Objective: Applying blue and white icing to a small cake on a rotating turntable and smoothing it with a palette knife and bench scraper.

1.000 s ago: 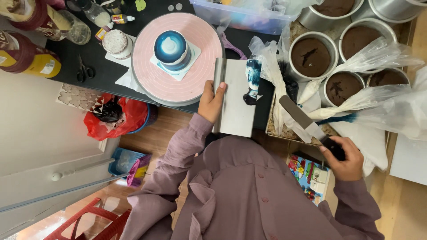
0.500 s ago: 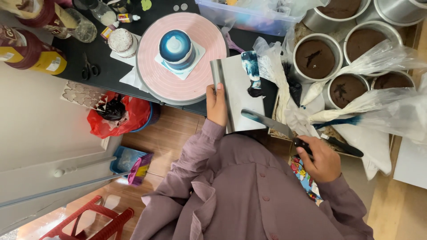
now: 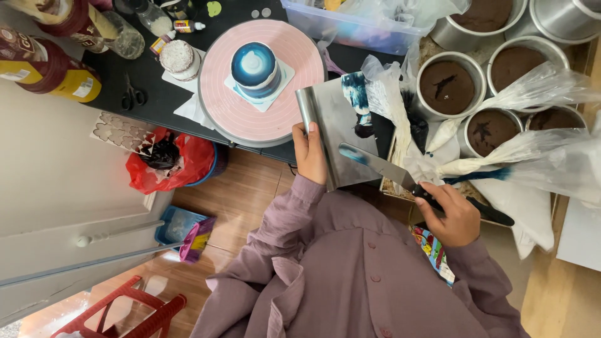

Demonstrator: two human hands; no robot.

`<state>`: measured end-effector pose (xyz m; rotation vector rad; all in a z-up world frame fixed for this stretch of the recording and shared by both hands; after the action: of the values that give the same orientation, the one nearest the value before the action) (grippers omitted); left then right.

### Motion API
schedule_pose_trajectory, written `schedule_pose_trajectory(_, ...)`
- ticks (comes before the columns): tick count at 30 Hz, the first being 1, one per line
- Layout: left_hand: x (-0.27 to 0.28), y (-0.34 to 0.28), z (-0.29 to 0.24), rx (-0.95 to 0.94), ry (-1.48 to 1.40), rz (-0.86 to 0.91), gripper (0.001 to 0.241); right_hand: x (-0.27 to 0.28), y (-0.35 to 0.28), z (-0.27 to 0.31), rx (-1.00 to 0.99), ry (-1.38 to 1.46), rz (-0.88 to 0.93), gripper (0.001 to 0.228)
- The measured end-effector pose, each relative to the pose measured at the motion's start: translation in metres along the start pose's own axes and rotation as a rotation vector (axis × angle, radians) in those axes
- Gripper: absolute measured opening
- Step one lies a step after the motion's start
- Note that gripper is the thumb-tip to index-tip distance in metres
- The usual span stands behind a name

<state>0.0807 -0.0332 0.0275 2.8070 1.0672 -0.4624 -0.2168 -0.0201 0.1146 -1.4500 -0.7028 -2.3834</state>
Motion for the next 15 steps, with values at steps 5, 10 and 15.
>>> schedule_pose_trajectory(5,0.0,0.0,0.014,0.029,-0.001,0.016,0.028,-0.002,-0.002,-0.005,-0.008,0.026,-0.031,0.029)
schedule_pose_trajectory(10,0.005,-0.014,0.088,0.201,-0.028,0.027,0.036,-0.012,-0.022,-0.038,-0.045,0.121,-0.141,0.026)
schedule_pose_trajectory(15,0.027,-0.046,0.245,0.434,0.091,0.011,0.056,-0.022,-0.04,-0.072,-0.308,0.374,-0.224,0.027)
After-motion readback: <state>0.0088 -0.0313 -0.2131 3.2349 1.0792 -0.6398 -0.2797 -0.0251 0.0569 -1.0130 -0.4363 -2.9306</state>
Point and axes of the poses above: each hand's wrist, its own y-axis towards the middle knuckle, its own x-axis out of the back of the hand, z = x × y, the point moved 3 cm from there along y, towards the middle knuckle, and after that the axes turned 7 degrees about -y, right-handed, at the moved point
